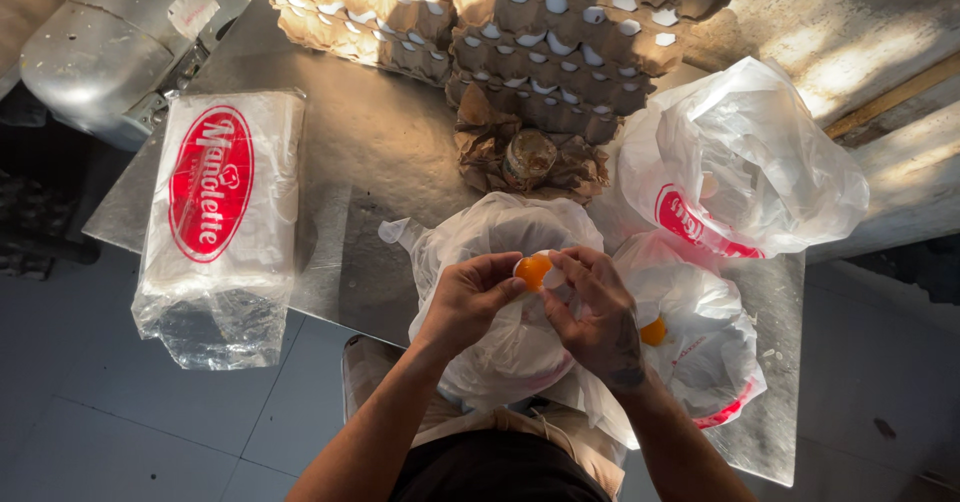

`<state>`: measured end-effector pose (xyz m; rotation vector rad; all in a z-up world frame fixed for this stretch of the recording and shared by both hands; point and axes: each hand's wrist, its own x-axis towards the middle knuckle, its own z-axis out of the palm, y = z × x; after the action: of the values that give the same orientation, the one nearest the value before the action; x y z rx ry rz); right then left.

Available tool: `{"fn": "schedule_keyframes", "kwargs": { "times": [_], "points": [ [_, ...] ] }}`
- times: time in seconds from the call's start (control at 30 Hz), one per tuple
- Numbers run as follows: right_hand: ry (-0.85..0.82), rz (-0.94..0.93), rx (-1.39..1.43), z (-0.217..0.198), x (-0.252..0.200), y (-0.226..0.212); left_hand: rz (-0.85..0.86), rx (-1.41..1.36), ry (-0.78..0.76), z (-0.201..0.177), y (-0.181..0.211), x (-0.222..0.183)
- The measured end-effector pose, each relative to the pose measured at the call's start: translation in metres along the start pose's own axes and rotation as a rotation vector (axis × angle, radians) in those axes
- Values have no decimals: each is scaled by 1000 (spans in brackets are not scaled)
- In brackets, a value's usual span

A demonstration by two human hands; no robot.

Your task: The person cracks eggs from large trays and separates the yolks from the whites by hand, placing yolks and whites into separate plastic bags.

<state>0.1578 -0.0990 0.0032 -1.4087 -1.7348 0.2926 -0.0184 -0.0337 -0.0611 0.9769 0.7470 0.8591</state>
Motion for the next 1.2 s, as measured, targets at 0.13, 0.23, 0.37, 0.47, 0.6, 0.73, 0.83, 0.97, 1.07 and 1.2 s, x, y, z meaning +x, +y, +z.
{"fn": "schedule_keyframes", "kwargs": {
  "times": [0.13, 0.23, 0.37, 0.47, 0.6, 0.73, 0.83, 0.97, 1.07, 1.2],
  "points": [
    [92, -124, -157, -1, -3, -5, -29, -33, 20, -1, 0, 0],
    [116, -26, -163, 1, -12, 6, -46, -30, 18, -2, 4, 0],
    [20, 281, 424, 21, -20, 37, -9, 33, -19, 2, 14, 2],
    [-59, 471, 834, 31, -26, 51, -27, 265, 35, 5, 29, -2],
    [-25, 475, 861, 33, -27, 58, 118, 423, 95, 5, 50, -15],
    [-21, 486, 813, 25, -22, 62, 130, 507, 151, 4, 60, -25],
    [-29, 544, 733, 16, -16, 62, 46, 504, 97, 12, 58, -30],
    [-23, 444, 769, 10, -4, 60, -50, 587, 1, 29, 51, -31],
    [49, 438, 722, 14, 1, 55, 74, 635, 8, 40, 44, -31],
    [176, 472, 756, 27, 8, 45, 140, 700, -48, 47, 37, -34]
  ]
}}
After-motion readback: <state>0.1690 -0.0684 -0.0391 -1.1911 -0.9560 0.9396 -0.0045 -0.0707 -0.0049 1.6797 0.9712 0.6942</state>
